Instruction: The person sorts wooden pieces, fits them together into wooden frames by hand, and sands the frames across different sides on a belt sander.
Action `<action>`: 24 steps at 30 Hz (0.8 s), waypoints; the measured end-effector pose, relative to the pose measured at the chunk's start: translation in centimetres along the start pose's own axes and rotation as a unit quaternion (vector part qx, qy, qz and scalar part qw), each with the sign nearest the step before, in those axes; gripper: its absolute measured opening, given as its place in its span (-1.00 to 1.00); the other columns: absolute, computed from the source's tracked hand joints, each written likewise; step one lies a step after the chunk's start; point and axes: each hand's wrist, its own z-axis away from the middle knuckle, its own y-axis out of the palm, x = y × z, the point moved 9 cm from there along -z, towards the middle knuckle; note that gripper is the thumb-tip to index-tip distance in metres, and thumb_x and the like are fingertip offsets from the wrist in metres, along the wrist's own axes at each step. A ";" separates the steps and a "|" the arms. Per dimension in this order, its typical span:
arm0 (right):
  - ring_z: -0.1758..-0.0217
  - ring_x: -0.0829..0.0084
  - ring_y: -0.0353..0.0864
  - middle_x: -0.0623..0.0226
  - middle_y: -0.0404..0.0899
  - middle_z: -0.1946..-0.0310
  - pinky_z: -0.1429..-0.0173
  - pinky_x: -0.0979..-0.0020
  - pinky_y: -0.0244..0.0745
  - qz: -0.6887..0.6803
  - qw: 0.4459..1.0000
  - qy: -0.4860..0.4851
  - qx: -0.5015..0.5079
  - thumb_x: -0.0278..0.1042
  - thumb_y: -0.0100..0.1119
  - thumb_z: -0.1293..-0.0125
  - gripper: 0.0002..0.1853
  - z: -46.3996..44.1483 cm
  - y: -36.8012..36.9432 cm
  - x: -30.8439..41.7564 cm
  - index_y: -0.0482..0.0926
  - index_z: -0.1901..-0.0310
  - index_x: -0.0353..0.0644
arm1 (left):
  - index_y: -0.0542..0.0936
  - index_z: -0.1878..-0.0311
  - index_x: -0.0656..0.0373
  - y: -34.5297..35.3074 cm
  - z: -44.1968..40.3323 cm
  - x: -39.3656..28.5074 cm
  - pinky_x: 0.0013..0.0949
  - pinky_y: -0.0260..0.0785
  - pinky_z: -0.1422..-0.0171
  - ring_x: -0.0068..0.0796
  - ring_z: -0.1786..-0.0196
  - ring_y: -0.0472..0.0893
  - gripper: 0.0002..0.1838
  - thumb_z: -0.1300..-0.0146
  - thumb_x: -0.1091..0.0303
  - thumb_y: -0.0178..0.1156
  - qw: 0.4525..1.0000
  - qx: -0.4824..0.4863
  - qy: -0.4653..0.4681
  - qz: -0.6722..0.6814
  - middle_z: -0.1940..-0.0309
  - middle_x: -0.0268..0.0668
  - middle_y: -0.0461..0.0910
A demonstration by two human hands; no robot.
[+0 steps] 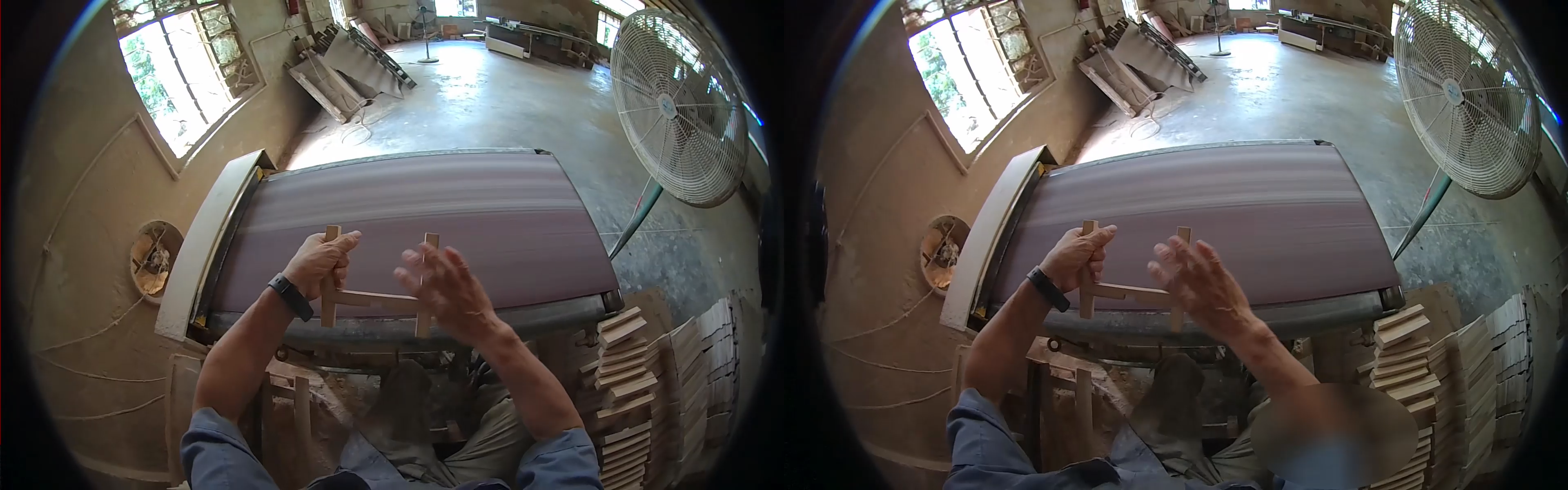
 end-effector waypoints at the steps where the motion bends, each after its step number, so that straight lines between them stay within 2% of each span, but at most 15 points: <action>1: -0.43 0.27 0.21 0.26 0.29 -0.26 -0.55 0.12 0.06 -0.035 0.999 -0.033 0.008 -0.49 0.25 -0.18 -0.38 -0.2 0.7 1.6 0.29 -0.29 -0.08 | 0.40 0.40 0.00 0.3 0.3 0.3 -0.51 0.33 0.63 -0.74 0.67 0.35 -0.70 -0.32 0.10 0.25 0.999 0.018 -0.030 0.010 0.67 -0.55 0.31; 3: -0.38 0.27 0.27 0.25 0.37 -0.17 -0.56 0.11 0.05 -0.067 0.996 -0.065 0.014 -0.47 0.29 -0.16 -0.44 -0.2 0.6 3.0 0.35 -0.22 -0.12 | 0.40 0.33 0.04 -0.5 0.4 0.3 -0.50 0.40 0.56 -0.68 0.60 0.44 -0.70 -0.33 0.07 0.23 0.998 0.033 -0.040 -0.031 0.59 -0.47 0.41; 5: 0.01 0.29 0.54 0.32 0.54 0.15 -0.29 0.16 0.35 -0.242 0.965 -0.078 -0.068 -0.37 0.32 -0.18 -0.71 -0.4 -2.0 3.3 0.49 0.09 -0.15 | 0.41 0.27 0.07 -0.8 0.7 0.1 -0.49 0.46 0.49 -0.61 0.53 0.54 -0.68 -0.34 0.04 0.21 0.995 0.047 -0.052 -0.075 0.50 -0.38 0.51; 7: 0.17 0.30 0.55 0.33 0.55 0.28 -0.11 0.19 0.43 -0.324 0.939 -0.030 -0.109 -0.34 0.35 -0.17 -0.73 -0.5 -2.9 1.6 0.50 0.15 -0.17 | 0.42 -0.02 0.26 1.1 2.3 -0.8 -0.31 0.53 0.07 -0.32 0.15 0.66 -0.39 -0.37 -0.21 0.02 0.990 0.134 -0.040 -0.016 0.15 -0.06 0.62; 8: 0.33 0.31 0.57 0.35 0.55 0.41 0.06 0.23 0.50 -0.404 0.903 0.016 -0.147 -0.32 0.37 -0.16 -0.75 -0.4 -3.3 0.0 0.51 0.22 -0.19 | 0.42 -0.02 0.26 1.0 2.1 -0.2 -0.31 0.53 0.07 -0.32 0.15 0.66 -0.39 -0.37 -0.21 0.02 0.989 0.137 -0.043 -0.018 0.15 -0.06 0.62; 9: 0.47 0.42 0.54 0.36 0.52 0.49 0.36 0.33 0.45 -0.410 0.889 0.048 -0.197 -0.34 0.34 -0.21 -0.82 -0.5 -3.9 -1.4 0.52 0.34 -0.21 | 0.34 -0.17 0.33 -0.1 1.4 -0.4 -0.24 0.42 -0.12 -0.22 -0.01 0.60 -0.25 -0.37 -0.30 -0.13 0.994 0.098 0.011 -0.056 0.01 0.05 0.55; 10: 0.47 0.42 0.54 0.36 0.52 0.49 0.36 0.33 0.45 -0.408 0.890 0.052 -0.198 -0.34 0.34 -0.21 -0.82 -0.2 -3.7 -1.8 0.52 0.34 -0.21 | 0.25 -0.31 0.39 -0.8 0.8 -0.8 -0.17 0.30 -0.31 -0.11 -0.18 0.53 -0.10 -0.37 -0.38 -0.28 0.992 0.059 0.065 -0.093 -0.14 0.16 0.49; 11: 0.55 0.51 0.49 0.40 0.51 0.57 0.45 0.40 0.40 -0.485 0.835 0.184 -0.186 -0.28 0.32 -0.24 -0.78 0.5 -1.8 -4.1 0.53 0.40 -0.21 | 0.24 -0.37 0.40 0.0 0.4 -1.9 -0.19 0.15 -0.40 -0.17 -0.20 0.50 -0.04 -0.38 -0.40 -0.45 0.976 0.065 0.160 -0.130 -0.10 0.13 0.53; 12: 0.63 0.60 0.45 0.43 0.51 0.65 0.53 0.47 0.34 -0.550 0.757 0.309 -0.172 -0.22 0.29 -0.28 -0.72 1.5 0.4 -5.9 0.53 0.47 -0.22 | 0.24 -0.37 0.40 1.1 0.5 -2.3 -0.19 0.15 -0.40 -0.17 -0.20 0.50 -0.04 -0.38 -0.40 -0.45 0.976 0.068 0.159 -0.133 -0.10 0.13 0.53; 14: 0.66 0.72 0.38 0.49 0.41 0.72 0.61 0.55 0.25 -0.520 0.753 0.351 -0.197 -0.27 0.17 -0.35 -0.66 1.5 0.3 -7.4 0.48 0.58 -0.20 | 0.36 -0.29 0.31 5.3 1.8 -4.5 -0.16 0.26 -0.32 -0.24 -0.14 0.52 -0.14 -0.43 -0.33 -0.51 0.947 0.169 0.239 -0.128 0.08 0.03 0.61; 15: 0.66 0.72 0.35 0.51 0.38 0.73 0.61 0.55 0.25 -0.569 0.696 0.385 -0.209 -0.28 0.15 -0.37 -0.63 2.1 1.3 -8.3 0.44 0.61 -0.20 | 0.53 0.00 0.24 5.6 0.1 -2.5 -0.27 0.44 0.03 -0.36 0.17 0.62 -0.19 -0.44 -0.31 -0.50 0.958 0.197 0.206 -0.039 0.29 -0.12 0.63; 16: 0.67 0.72 0.33 0.52 0.35 0.74 0.61 0.55 0.24 -0.613 0.633 0.418 -0.220 -0.28 0.12 -0.38 -0.60 2.8 2.3 -9.0 0.40 0.63 -0.19 | 0.53 0.00 0.24 6.3 -0.7 -1.8 -0.27 0.44 0.03 -0.36 0.17 0.62 -0.19 -0.44 -0.31 -0.50 0.957 0.200 0.204 -0.039 0.29 -0.12 0.63; 18: 0.66 0.70 0.33 0.50 0.33 0.74 0.59 0.53 0.25 -0.590 0.655 0.423 -0.212 -0.29 0.10 -0.39 -0.59 2.8 2.4 -9.9 0.36 0.64 -0.20 | 0.52 0.29 0.16 5.8 -2.8 -0.5 -0.35 0.38 0.42 -0.44 0.53 0.53 -0.26 -0.44 -0.31 -0.46 0.979 0.060 0.188 0.044 0.56 -0.26 0.51; 21: 0.64 0.63 0.35 0.42 0.31 0.75 0.54 0.45 0.27 -0.533 0.705 0.422 -0.200 -0.29 0.09 -0.39 -0.59 4.0 4.4 -11.9 0.35 0.64 -0.23 | 0.47 0.37 0.15 7.3 -6.5 2.7 -0.37 0.28 0.58 -0.47 0.71 0.37 -0.31 -0.40 -0.31 -0.34 0.979 0.018 0.166 0.115 0.72 -0.34 0.34; 24: 0.62 0.51 0.40 0.29 0.34 0.73 0.48 0.35 0.32 -0.478 0.751 0.418 -0.182 -0.26 0.10 -0.37 -0.61 4.4 4.7 -13.2 0.38 0.60 -0.29 | 0.45 0.42 0.15 8.6 -8.4 5.2 -0.36 0.28 0.55 -0.48 0.74 0.26 -0.36 -0.35 -0.29 -0.25 0.969 -0.009 0.130 0.211 0.79 -0.40 0.21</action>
